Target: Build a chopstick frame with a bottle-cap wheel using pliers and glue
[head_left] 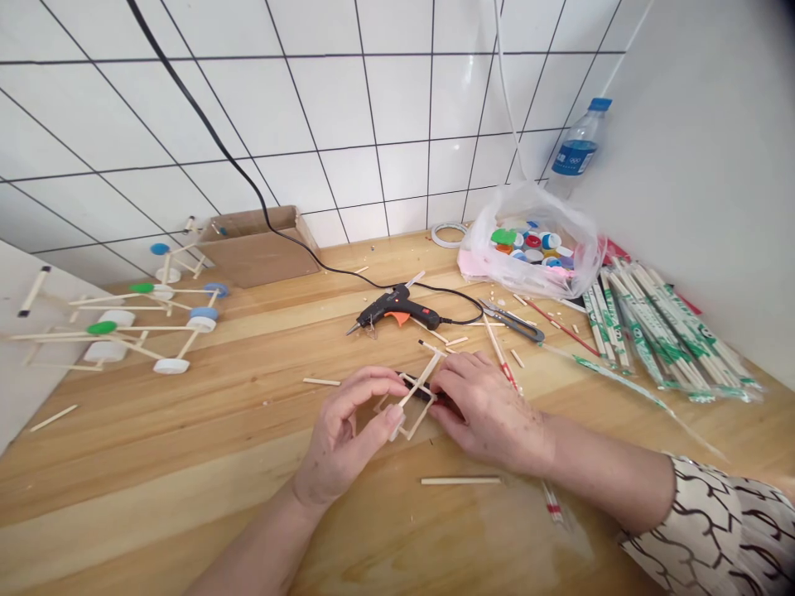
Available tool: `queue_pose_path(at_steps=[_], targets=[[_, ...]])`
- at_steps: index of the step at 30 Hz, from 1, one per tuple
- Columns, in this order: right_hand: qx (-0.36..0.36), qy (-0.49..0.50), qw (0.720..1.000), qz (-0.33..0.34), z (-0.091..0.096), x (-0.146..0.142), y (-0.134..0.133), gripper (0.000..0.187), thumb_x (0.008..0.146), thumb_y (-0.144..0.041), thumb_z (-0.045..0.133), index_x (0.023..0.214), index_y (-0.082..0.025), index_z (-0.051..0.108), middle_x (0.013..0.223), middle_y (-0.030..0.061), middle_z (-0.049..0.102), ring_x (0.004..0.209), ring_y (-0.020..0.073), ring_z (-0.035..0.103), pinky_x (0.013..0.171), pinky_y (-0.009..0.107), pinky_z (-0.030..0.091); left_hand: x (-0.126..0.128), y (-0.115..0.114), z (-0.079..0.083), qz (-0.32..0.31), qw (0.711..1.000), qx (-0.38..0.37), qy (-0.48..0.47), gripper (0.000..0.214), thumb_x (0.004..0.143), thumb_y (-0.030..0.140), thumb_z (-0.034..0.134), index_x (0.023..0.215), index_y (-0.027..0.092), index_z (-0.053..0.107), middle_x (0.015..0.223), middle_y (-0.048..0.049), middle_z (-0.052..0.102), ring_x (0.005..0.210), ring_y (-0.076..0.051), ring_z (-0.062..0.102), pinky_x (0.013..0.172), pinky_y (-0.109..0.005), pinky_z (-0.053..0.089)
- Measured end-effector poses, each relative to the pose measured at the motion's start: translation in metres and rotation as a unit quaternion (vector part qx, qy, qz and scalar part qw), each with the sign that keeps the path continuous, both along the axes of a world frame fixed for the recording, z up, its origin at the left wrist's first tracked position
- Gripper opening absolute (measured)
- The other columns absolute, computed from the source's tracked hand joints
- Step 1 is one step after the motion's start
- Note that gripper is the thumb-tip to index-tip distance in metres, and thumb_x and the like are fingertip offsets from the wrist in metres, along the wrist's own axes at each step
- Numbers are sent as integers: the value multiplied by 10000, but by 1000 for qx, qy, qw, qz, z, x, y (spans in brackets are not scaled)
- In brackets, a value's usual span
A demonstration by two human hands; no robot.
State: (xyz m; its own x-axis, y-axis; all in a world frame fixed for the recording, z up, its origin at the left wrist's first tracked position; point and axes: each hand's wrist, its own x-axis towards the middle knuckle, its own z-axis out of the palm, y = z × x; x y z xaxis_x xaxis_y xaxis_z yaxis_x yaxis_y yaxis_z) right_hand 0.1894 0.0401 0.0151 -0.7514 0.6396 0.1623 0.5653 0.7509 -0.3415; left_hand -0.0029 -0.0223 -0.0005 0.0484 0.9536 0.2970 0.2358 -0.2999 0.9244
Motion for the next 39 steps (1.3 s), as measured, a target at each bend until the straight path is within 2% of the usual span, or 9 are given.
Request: queue_pose_path(at_steps=[4, 10, 15, 23, 39], targets=[[-1, 9, 1000, -3, 0, 0, -1, 80, 826, -195, 554, 874, -147, 596, 912, 94, 583, 841, 209, 512, 759, 346, 405, 0, 0, 1, 5, 1000, -1, 4, 148, 850, 245, 574, 917, 175, 686, 989, -94, 626, 973, -212, 590, 861, -311, 465], [4, 24, 999, 30, 4, 0, -4, 146, 844, -141, 504, 936, -156, 617, 913, 92, 589, 866, 206, 515, 780, 349, 399, 0, 2, 2, 8, 1000, -2, 1, 150, 846, 254, 578, 905, 175, 692, 975, -96, 632, 957, -214, 595, 841, -310, 477], [28, 8, 998, 55, 5, 0, -4, 149, 839, -115, 499, 876, -159, 636, 901, 82, 588, 841, 188, 508, 754, 324, 379, 0, 1, 1, 6, 1000, -4, 1, 144, 850, 236, 574, 920, 182, 688, 982, -90, 626, 953, -204, 594, 844, -303, 471], [49, -31, 995, 83, 3, 0, -4, 122, 826, -133, 531, 884, -151, 636, 914, 95, 586, 873, 207, 497, 774, 343, 374, 1, 1, 1, 3, 1000, 7, 0, 138, 852, 230, 574, 911, 175, 686, 971, -91, 625, 938, -200, 595, 834, -302, 475], [70, 0, 992, 103, 0, 0, -4, 107, 842, -103, 511, 814, -157, 599, 874, 77, 594, 834, 197, 502, 752, 335, 374, 3, 0, 7, 19, 999, 18, 26, 133, 831, 231, 575, 869, 178, 691, 933, -92, 643, 890, -205, 614, 800, -313, 491]])
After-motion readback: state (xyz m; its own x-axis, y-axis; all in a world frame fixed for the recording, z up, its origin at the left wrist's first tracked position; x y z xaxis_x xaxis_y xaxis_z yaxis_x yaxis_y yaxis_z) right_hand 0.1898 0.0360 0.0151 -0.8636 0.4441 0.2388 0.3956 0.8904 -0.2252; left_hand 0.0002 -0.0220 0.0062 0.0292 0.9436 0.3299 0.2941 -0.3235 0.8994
